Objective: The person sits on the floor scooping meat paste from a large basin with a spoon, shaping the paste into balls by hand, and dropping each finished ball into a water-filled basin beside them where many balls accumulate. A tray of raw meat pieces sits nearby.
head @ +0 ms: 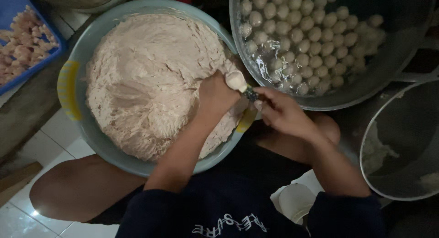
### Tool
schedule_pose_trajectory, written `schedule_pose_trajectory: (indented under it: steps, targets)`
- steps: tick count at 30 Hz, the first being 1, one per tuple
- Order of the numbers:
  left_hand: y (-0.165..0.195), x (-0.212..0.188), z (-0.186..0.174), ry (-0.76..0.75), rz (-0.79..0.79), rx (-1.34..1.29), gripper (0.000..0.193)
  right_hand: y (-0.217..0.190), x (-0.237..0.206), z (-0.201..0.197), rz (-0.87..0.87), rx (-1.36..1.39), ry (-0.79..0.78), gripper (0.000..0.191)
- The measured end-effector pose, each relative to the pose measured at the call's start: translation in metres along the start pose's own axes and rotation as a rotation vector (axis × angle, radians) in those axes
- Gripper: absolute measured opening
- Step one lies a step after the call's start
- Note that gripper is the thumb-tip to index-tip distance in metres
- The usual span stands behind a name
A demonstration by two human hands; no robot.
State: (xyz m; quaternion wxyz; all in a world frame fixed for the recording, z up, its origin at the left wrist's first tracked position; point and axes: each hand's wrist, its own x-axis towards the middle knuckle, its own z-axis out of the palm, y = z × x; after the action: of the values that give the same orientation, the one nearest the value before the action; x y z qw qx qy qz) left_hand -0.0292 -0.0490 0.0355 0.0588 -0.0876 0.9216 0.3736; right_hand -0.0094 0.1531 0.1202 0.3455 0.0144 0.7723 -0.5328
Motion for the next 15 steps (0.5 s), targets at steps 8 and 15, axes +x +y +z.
schedule_pose_trajectory:
  steps: [8,15]
  targets:
    - [-0.005,-0.014,-0.036,-0.025,0.532,0.076,0.053,0.041,0.045,-0.050,-0.301,-0.508,0.400,0.047]
    - [-0.014,-0.020,0.001,0.051,0.236,0.099,0.043,0.041,0.047,-0.050,-0.389,-0.716,0.556,0.047]
